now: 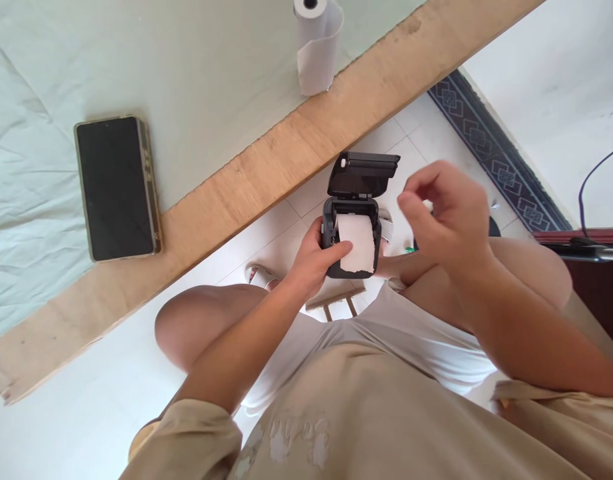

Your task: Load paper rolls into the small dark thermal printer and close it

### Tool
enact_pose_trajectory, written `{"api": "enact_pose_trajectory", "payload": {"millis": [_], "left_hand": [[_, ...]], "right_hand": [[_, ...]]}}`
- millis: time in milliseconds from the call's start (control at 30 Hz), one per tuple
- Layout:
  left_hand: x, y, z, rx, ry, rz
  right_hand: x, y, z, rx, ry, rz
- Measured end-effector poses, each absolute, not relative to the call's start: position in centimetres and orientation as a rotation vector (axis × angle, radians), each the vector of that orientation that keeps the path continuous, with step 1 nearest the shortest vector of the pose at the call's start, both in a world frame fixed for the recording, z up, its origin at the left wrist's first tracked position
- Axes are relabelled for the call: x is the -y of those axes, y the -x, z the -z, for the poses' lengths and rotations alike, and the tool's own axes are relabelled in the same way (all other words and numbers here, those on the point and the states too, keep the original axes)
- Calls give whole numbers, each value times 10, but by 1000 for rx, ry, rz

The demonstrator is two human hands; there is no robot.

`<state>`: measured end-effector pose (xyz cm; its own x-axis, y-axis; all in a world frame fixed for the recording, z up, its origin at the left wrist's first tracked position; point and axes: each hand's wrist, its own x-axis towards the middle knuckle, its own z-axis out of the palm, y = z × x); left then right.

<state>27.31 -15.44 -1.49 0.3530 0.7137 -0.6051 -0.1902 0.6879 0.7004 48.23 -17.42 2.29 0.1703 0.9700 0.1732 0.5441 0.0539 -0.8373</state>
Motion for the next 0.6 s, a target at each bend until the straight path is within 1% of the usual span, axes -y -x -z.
{"api": "enact_pose_trajectory", "payload": {"millis": [67, 167, 233, 333, 500, 600], "left_hand": [[155, -272, 16, -1042, -604, -605], [156, -270, 18, -1027, -622, -585], [157, -270, 18, -1025, -634, -582], [158, -270, 17, -1003, -656, -587], [159, -267, 19, -961, -617, -623], [159, -265, 23, -967, -616, -663]], "right_hand": [[169, -486, -19, 1300, 1666, -657], [165, -488, -12, 1226, 1545, -871], [165, -488, -9, 1218, 1495, -910], [169, -486, -6, 1262, 1519, -972], [173, -477, 1, 1432, 1617, -1344], [170, -471, 3, 1491, 1613, -1327]]}}
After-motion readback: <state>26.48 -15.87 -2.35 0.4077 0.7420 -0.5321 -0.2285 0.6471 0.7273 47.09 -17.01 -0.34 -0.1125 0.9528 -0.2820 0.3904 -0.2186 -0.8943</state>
